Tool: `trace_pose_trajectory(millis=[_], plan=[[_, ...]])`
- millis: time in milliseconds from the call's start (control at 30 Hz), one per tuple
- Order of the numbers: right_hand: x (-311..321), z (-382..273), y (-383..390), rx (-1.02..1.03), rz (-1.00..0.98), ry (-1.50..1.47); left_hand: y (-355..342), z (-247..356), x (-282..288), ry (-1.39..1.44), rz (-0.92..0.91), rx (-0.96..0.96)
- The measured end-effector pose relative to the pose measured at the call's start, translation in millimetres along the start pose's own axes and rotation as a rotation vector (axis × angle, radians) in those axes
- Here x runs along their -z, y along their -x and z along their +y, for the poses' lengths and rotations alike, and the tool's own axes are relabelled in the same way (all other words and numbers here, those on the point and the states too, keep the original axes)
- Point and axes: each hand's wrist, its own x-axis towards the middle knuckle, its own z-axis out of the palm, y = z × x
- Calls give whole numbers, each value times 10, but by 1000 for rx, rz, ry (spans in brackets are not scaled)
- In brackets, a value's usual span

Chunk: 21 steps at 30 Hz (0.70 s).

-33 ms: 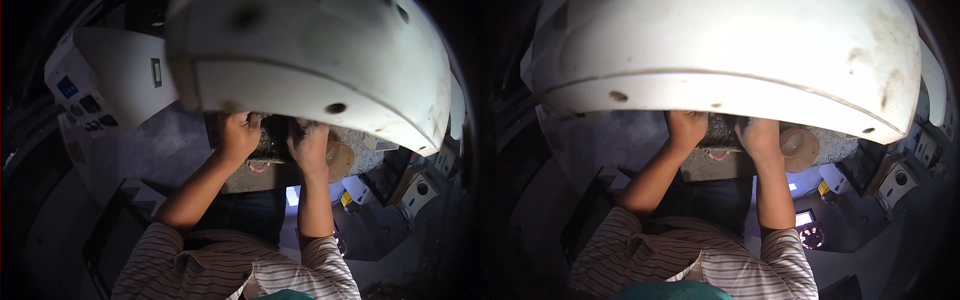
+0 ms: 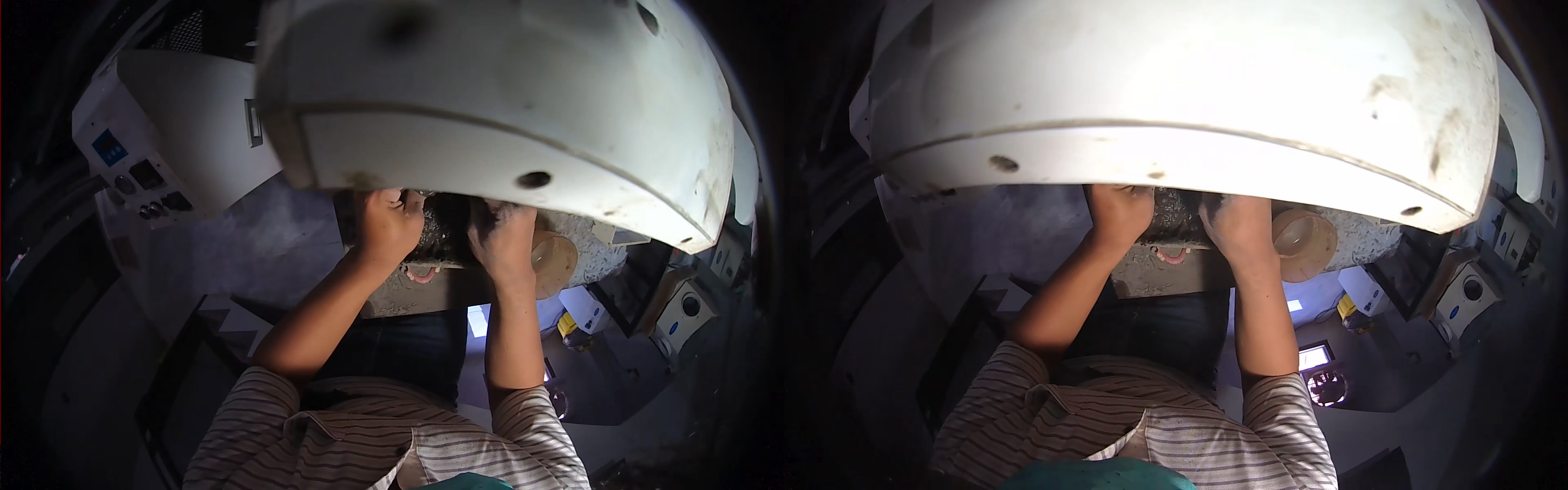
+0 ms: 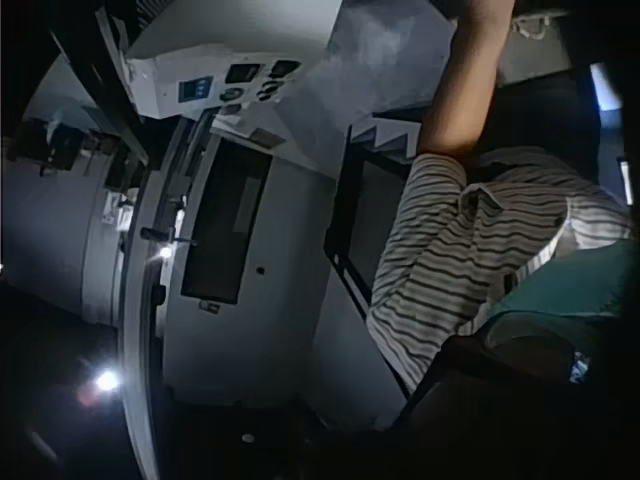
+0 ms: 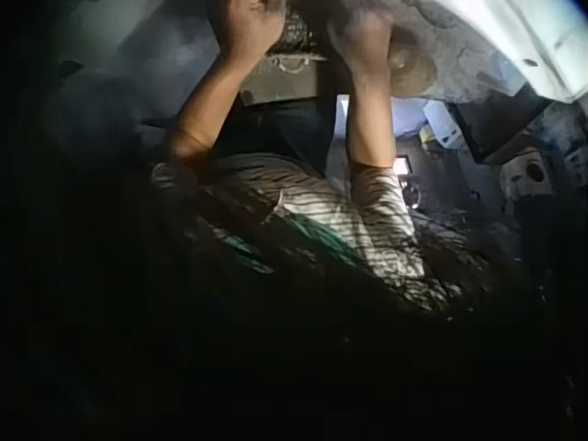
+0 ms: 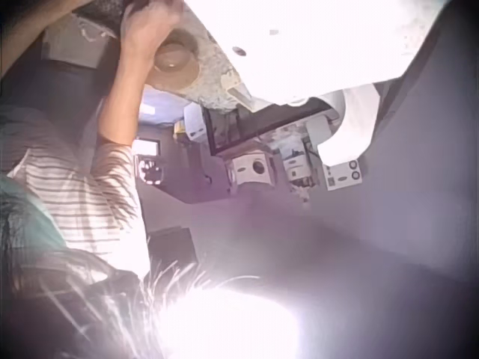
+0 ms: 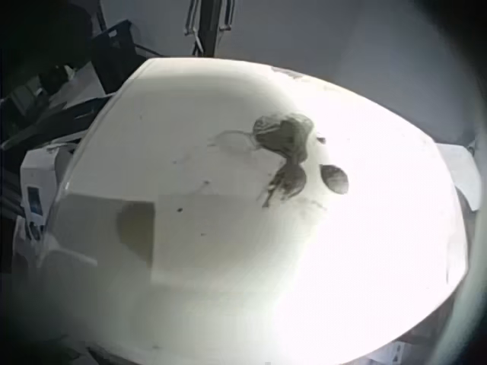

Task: The person polishes a dental prosthesis by holding and rotating it against the spinning wheel of a polishing lathe by hand.

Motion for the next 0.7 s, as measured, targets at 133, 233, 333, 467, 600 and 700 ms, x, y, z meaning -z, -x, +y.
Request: trace_pose_trajectory(millis=[133, 233, 333, 467, 600, 700], plan=[[-3, 16, -37, -135, -106, -62, -54, 159, -20, 40, -4, 211], [-22, 3, -47, -80, -27, -86, -31, 223, 32, 143, 18, 218], [-23, -24, -39, -127, -80, -62, -23, 296, 36, -93, 7, 208], [5, -112, -53, -57, -17, -77, 38, 239, 25, 1, 77, 83], [-20, -120, -45, -178, -100, -71, 40, 150, 37, -199, 40, 48], [84, -128, 5, -191, -2, -81, 95, 189, -5, 86, 95, 81]])
